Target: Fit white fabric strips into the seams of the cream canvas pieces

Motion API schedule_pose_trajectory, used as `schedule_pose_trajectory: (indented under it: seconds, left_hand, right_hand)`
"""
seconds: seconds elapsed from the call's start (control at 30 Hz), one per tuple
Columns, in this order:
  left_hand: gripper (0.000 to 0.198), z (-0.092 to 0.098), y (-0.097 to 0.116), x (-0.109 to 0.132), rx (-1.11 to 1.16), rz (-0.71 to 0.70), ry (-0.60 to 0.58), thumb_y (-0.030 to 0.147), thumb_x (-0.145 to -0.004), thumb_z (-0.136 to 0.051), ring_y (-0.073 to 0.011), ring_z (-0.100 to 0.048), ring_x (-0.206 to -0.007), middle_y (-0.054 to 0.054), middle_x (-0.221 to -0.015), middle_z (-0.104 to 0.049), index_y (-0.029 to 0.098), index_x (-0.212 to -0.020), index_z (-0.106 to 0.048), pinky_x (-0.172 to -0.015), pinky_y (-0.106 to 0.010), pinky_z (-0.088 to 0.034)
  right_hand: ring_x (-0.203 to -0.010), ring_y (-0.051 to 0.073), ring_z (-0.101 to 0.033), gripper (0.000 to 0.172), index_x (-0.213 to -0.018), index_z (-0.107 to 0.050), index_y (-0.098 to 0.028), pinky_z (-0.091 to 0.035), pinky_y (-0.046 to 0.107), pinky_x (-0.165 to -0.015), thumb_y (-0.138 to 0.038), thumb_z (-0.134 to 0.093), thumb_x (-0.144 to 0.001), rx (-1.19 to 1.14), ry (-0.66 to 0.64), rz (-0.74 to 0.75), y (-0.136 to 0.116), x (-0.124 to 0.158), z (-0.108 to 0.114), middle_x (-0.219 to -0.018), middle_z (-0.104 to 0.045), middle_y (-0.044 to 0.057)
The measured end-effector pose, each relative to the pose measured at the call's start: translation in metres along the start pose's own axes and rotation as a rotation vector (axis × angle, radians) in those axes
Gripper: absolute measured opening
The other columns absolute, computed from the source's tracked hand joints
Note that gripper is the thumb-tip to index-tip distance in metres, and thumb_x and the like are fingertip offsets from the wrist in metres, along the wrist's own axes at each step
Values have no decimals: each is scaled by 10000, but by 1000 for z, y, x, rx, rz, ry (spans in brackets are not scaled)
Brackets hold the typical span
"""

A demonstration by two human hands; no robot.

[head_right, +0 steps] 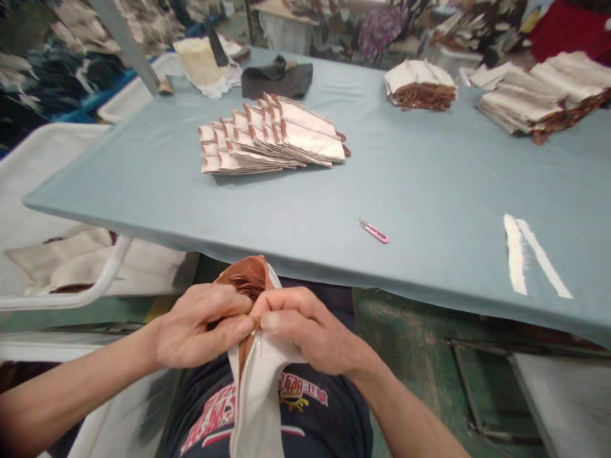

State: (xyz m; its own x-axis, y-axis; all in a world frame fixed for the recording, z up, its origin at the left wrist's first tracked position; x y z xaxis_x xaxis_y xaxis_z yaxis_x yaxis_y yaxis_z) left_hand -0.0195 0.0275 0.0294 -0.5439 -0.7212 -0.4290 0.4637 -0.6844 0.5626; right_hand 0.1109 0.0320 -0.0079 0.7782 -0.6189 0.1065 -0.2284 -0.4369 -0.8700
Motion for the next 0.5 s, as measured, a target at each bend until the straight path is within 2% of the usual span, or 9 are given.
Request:
schedule_pose_trajectory:
  seconds: [0.07,0.17,0.23,0.3,0.4,0.5]
  left_hand:
    - [289,1,1,0,41,-66,63,266,-1055,-517,-88,-461,-432,67,-512,-518,218,-770,-526,-458,-229,-351]
    - [126,2,6,5,44,-194,133,114,-966,-523,-112,-594,-530,32,-633,-649,220,-932,-583,-538,-223,-446]
    - [229,5,7,9,67,-213,195,105,-908,-517,-136,-653,-614,-9,-755,-719,208,-1100,-587,-595,-242,-496]
    - [246,9,4,11,115,-155,209,178,-909,-529,-150,-669,-661,-36,-820,-733,187,-1152,-569,-610,-255,-505]
    - [113,12,4,8,205,-86,64,273,-1002,-490,-131,-620,-630,-13,-765,-682,192,-997,-568,-582,-244,-467]
    - [328,11,5,4,196,-118,-78,272,-1106,-352,-118,-550,-575,10,-668,-613,206,-830,-517,-568,-246,-433]
  right_hand:
    - [-482,58,-284,370,-779,-568,-175,-278,184,-451,-493,-694,-921,18,20,-14,1,0,1,-612,-436,-73]
    - [-498,62,-283,392,-747,-544,-184,-273,184,-450,-508,-676,-923,161,76,19,-5,1,2,-609,-429,-69]
    - [-491,61,-279,306,-731,-546,-184,-246,182,-438,-398,-648,-924,329,100,74,-15,2,1,-593,-412,-73]
    - [-470,53,-265,185,-730,-570,-179,-215,181,-423,-261,-615,-889,516,108,108,-25,3,-2,-574,-395,-81]
    - [-440,41,-258,101,-741,-607,-169,-187,179,-406,-147,-560,-828,709,106,150,-38,5,-10,-556,-388,-88]
    - [-430,41,-286,114,-725,-602,-173,-200,181,-402,-133,-530,-803,736,102,207,-42,6,-18,-549,-423,-77]
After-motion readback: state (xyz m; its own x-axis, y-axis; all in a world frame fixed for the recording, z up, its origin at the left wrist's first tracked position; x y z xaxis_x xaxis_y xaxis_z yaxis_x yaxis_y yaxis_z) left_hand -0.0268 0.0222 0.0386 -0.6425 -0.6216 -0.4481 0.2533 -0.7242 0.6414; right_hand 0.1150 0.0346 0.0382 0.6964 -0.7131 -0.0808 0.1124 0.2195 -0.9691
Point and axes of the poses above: each hand's wrist, its own x-axis away from the middle knuckle, its own z-axis out of the back of the hand, y = z × x, the point moved 6 cm from there along -x, towards the middle knuckle
